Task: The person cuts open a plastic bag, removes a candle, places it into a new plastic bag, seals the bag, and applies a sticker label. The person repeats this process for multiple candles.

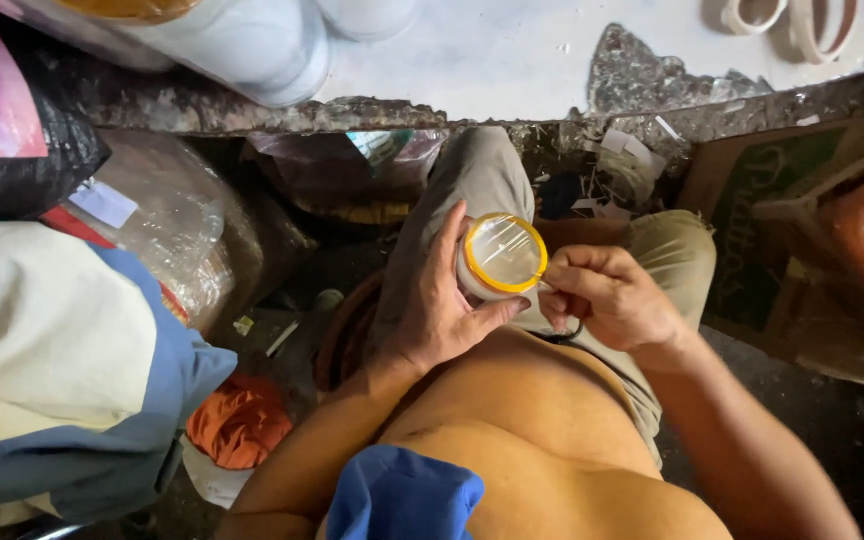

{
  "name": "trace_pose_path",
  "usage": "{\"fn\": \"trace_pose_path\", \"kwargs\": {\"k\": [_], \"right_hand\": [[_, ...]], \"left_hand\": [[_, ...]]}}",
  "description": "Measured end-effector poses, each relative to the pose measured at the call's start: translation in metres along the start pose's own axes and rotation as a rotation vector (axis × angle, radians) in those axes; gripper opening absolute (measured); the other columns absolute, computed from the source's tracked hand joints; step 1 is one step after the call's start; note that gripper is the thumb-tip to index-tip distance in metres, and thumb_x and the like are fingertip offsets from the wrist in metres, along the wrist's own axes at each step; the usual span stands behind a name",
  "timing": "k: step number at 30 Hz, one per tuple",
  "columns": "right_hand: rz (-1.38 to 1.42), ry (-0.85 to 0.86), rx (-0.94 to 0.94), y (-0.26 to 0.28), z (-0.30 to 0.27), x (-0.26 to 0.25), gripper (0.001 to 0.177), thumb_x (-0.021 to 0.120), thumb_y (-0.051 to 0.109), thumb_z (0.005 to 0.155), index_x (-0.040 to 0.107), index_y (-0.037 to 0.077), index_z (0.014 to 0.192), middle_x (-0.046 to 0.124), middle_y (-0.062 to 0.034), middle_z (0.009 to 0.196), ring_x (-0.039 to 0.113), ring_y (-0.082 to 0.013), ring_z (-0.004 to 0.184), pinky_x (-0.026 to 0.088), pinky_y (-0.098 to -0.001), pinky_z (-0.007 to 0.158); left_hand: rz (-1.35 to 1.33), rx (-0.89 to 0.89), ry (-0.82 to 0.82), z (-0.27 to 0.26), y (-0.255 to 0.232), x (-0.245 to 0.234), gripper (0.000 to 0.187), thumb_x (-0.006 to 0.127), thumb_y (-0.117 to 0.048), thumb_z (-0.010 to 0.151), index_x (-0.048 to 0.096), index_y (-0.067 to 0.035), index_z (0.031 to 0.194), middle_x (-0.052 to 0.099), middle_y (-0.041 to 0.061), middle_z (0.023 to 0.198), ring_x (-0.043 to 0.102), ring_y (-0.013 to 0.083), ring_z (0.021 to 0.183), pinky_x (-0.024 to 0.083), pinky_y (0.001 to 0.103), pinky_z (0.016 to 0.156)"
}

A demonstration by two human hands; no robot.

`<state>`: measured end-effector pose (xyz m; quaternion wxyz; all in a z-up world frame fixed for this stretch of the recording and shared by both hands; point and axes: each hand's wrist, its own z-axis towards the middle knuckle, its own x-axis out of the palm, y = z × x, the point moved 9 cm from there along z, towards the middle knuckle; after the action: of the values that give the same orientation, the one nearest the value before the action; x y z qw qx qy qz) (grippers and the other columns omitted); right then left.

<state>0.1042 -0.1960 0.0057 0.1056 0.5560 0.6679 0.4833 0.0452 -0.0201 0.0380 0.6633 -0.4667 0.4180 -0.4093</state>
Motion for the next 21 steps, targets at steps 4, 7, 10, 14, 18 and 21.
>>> {"fn": "trace_pose_path", "kwargs": {"k": [4,7,10,14,18,21], "right_hand": [[0.164,0.011,-0.136,-0.006,0.001,0.011,0.018,0.060,-0.002,0.094,0.059,-0.010,0.078,0.046,-0.0141,0.062,0.049,-0.0203,0.052,0.049,-0.0362,0.050],[0.078,-0.002,-0.212,-0.003,0.002,0.014,0.015,0.062,-0.004,0.094,0.059,-0.011,0.081,0.046,-0.0125,0.062,0.048,-0.0168,0.057,0.049,-0.0353,0.056],[-0.017,-0.026,-0.261,0.005,0.006,0.017,0.015,0.065,-0.004,0.093,0.061,-0.011,0.081,0.051,-0.0131,0.063,0.052,-0.0169,0.060,0.053,-0.0377,0.060],[-0.330,-0.054,-0.303,0.020,0.010,0.026,0.016,0.066,0.000,0.093,0.068,-0.004,0.077,0.063,-0.0140,0.056,0.059,-0.0143,0.057,0.050,-0.0293,0.058],[-0.413,-0.075,-0.332,0.027,0.012,0.033,0.015,0.067,-0.001,0.090,0.071,-0.001,0.075,0.064,-0.0127,0.053,0.057,-0.0130,0.055,0.049,-0.0262,0.058],[-0.452,-0.096,-0.320,0.028,0.011,0.036,0.017,0.065,0.000,0.091,0.072,0.001,0.076,0.063,-0.0083,0.054,0.053,-0.0100,0.058,0.046,-0.0258,0.058]], "left_hand": [[-0.052,-0.104,-0.009,-0.002,0.009,0.000,0.116,0.097,-0.029,0.067,0.032,0.005,0.156,0.057,0.025,0.134,0.057,0.0439,0.128,0.042,0.051,0.114],[-0.079,-0.151,-0.016,-0.004,0.015,0.003,0.115,0.096,-0.026,0.069,0.029,0.003,0.158,0.056,0.027,0.137,0.054,0.0458,0.132,0.039,0.053,0.117],[-0.107,-0.188,-0.032,-0.001,0.015,0.002,0.115,0.094,-0.028,0.072,0.026,0.003,0.159,0.051,0.029,0.142,0.050,0.0466,0.136,0.035,0.054,0.119],[-0.090,-0.241,-0.037,0.005,0.012,0.001,0.132,0.091,-0.052,0.065,0.018,0.002,0.161,0.047,0.037,0.145,0.046,0.0538,0.137,0.034,0.058,0.118],[0.107,-0.318,-0.169,0.015,0.009,-0.004,0.130,0.094,-0.051,0.060,0.026,0.000,0.157,0.059,0.030,0.134,0.061,0.0469,0.125,0.046,0.054,0.109],[0.045,-0.215,-0.143,0.019,0.009,-0.004,0.112,0.090,-0.043,0.074,0.029,0.002,0.156,0.058,0.036,0.132,0.061,0.0532,0.122,0.047,0.059,0.106]]}}
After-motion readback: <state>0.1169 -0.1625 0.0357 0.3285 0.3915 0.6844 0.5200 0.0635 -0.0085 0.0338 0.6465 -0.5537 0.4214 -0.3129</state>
